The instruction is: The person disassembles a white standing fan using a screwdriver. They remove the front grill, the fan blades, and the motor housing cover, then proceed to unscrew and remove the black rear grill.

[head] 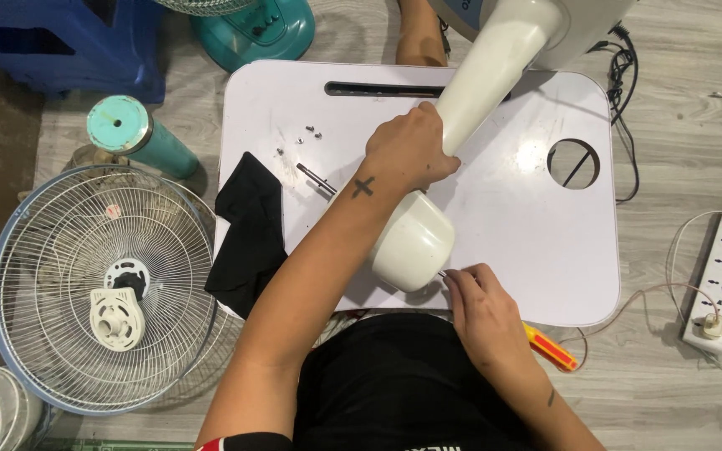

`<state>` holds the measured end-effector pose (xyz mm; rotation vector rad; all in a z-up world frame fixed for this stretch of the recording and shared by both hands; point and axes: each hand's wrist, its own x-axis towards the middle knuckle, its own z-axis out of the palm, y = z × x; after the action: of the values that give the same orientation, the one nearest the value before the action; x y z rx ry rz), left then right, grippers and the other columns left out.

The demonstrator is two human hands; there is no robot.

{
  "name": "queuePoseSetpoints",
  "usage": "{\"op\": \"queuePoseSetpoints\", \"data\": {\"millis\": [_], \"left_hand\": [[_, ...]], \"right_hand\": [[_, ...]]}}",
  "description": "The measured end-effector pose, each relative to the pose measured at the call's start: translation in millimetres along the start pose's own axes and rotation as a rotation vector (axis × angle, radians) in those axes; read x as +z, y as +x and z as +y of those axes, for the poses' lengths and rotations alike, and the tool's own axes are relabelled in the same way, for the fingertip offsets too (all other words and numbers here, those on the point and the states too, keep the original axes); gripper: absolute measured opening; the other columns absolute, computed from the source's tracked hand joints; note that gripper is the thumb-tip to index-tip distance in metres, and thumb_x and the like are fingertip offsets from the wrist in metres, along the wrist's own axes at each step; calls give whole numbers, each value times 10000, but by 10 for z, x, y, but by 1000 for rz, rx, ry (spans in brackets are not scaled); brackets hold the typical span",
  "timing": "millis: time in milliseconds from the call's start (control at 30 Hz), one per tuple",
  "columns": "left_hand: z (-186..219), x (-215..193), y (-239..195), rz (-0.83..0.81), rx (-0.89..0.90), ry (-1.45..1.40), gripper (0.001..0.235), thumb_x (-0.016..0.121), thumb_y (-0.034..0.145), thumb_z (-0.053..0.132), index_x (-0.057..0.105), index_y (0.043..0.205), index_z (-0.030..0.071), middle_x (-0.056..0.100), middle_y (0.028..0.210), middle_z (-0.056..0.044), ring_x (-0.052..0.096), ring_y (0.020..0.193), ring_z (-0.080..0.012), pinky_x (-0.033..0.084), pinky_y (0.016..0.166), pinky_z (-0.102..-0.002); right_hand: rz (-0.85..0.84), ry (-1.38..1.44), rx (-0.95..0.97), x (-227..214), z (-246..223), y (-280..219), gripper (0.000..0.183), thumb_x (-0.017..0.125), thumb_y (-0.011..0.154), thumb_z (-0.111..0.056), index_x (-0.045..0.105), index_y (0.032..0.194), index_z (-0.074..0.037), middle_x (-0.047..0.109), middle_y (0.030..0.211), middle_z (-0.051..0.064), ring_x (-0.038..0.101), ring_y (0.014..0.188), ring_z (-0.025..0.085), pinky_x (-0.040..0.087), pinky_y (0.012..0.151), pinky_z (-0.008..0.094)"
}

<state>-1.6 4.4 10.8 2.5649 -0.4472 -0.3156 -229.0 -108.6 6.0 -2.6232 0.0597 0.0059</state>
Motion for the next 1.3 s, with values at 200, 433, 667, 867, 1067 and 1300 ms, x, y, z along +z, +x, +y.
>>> {"op": "queuePoseSetpoints", "data": {"millis": [200, 433, 667, 867, 1067, 1300], "left_hand": [[22, -25, -6, -26, -24, -4, 483, 802, 729, 315, 601, 1047, 12, 742, 760, -92, 728, 543, -235, 605, 559, -362], [10, -1, -3, -17, -10, -9, 474, 780, 729, 303, 599, 1049, 5, 739, 759, -87, 726, 547, -242, 600, 554, -373], [11, -5, -19, -7, -16, 5, 469, 788, 732, 316, 600, 1032, 7, 741, 740, -94, 731, 559, -253, 606, 580, -380], [-20, -87, -79, -20, 106, -37, 556, 742, 752, 323, 586, 1066, -108, 719, 859, -276, 753, 823, -439, 610, 714, -592], [4, -100, -59, -48, 84, -24, 570, 738, 765, 349, 588, 1071, -107, 721, 877, -273, 752, 856, -438, 607, 746, -596], [4, -106, -24, -101, 75, 28, 670, 759, 745, 443, 585, 1084, -108, 722, 909, -294, 746, 883, -453, 598, 770, -612]], "right_hand": [[80, -51, -62, 43, 38, 38, 140, 749, 866, -124, 633, 903, -55, 597, 889, 39, 565, 535, 165, 487, 501, 331], [5, 156, 7, -34, -35, 62, 250, 717, 899, -153, 639, 1099, -25, 657, 952, 75, 612, 606, 159, 521, 558, 315], [-70, -24, -45, -39, 134, 92, 125, 687, 909, -155, 709, 982, -56, 672, 967, 45, 661, 656, 198, 571, 636, 344], [122, -152, -66, -365, 770, 228, 175, 721, 887, -144, 768, 1053, -172, 692, 942, 100, 731, 844, 349, 602, 637, 409], [168, -213, -144, -156, 679, 872, 590, 621, 825, 49, 655, 1402, -69, 541, 1151, 213, 688, 910, 406, 587, 739, 485], [61, -316, -208, 253, 503, 1204, 371, 464, 1048, -130, 642, 1371, -89, 569, 1109, 129, 592, 1017, 324, 461, 834, 409]]}}
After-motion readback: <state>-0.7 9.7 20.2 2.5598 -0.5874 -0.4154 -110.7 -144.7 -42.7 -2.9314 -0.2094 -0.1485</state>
